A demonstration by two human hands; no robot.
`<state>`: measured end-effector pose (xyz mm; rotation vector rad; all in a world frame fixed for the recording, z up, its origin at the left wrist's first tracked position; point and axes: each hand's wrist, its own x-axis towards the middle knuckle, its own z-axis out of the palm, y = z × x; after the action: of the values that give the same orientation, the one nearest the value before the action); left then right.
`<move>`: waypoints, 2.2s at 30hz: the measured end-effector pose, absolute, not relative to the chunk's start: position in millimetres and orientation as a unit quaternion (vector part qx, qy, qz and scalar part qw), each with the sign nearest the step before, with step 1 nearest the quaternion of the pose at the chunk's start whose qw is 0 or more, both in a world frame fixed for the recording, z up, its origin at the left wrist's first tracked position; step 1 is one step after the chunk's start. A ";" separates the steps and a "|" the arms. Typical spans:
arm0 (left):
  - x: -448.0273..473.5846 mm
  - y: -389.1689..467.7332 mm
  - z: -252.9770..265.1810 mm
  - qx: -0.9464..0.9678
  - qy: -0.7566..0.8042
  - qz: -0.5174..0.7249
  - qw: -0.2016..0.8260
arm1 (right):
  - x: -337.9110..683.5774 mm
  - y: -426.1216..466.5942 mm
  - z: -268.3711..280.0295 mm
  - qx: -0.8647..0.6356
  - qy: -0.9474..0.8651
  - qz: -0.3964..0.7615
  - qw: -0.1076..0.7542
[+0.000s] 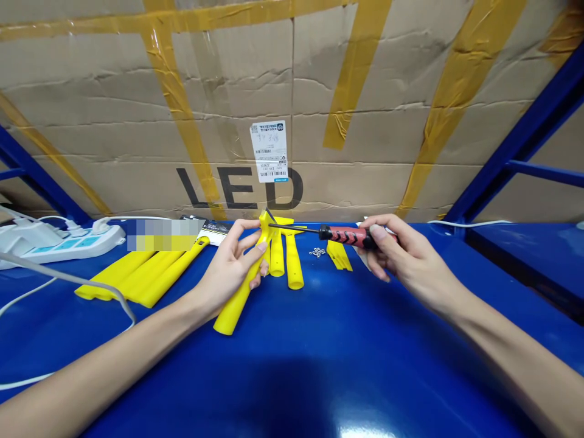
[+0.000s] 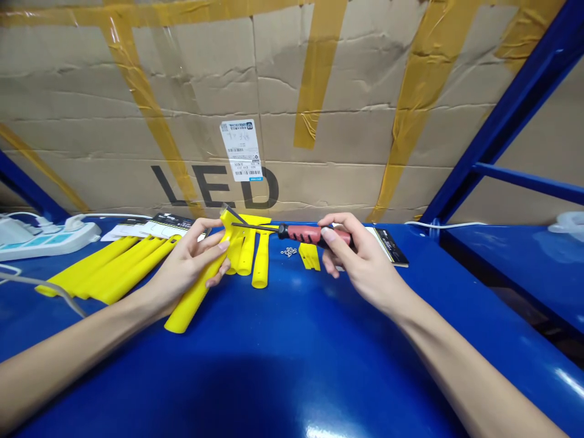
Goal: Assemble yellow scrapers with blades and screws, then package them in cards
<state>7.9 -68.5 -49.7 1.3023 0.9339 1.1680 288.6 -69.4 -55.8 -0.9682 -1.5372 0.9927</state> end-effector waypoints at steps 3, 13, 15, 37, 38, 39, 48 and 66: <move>7.5 -67.7 -48.0 0.557 0.386 0.494 0.544 | 286.6 -70.3 -56.6 -0.446 -0.629 0.403 0.494; 6.9 -67.4 -46.9 0.569 0.386 0.482 0.543 | 287.7 -71.9 -51.9 -0.408 -0.636 0.410 0.511; 7.1 -67.3 -45.9 0.570 0.385 0.480 0.544 | 285.5 -71.8 -53.9 -0.436 -0.624 0.414 0.499; 5.8 -64.9 -44.1 0.579 0.384 0.486 0.530 | 291.6 -71.4 -56.4 -0.387 -0.648 0.408 0.513; 5.7 -64.9 -43.9 0.581 0.385 0.486 0.528 | 290.5 -72.1 -56.0 -0.391 -0.636 0.421 0.516; 5.5 -64.8 -43.9 0.581 0.385 0.486 0.526 | 288.6 -72.9 -55.6 -0.393 -0.618 0.440 0.519; 3.4 -62.4 -44.2 0.586 0.378 0.487 0.525 | 278.2 -76.7 -51.2 -0.422 -0.524 0.536 0.511; 0.1 -58.2 -49.3 0.629 0.378 0.446 0.512 | 275.2 -82.8 -51.0 -0.442 -0.638 0.525 0.349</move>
<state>0.1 -58.2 -49.3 1.5138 0.9097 1.0730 275.2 -82.8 -51.0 -1.1459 -1.6549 1.3602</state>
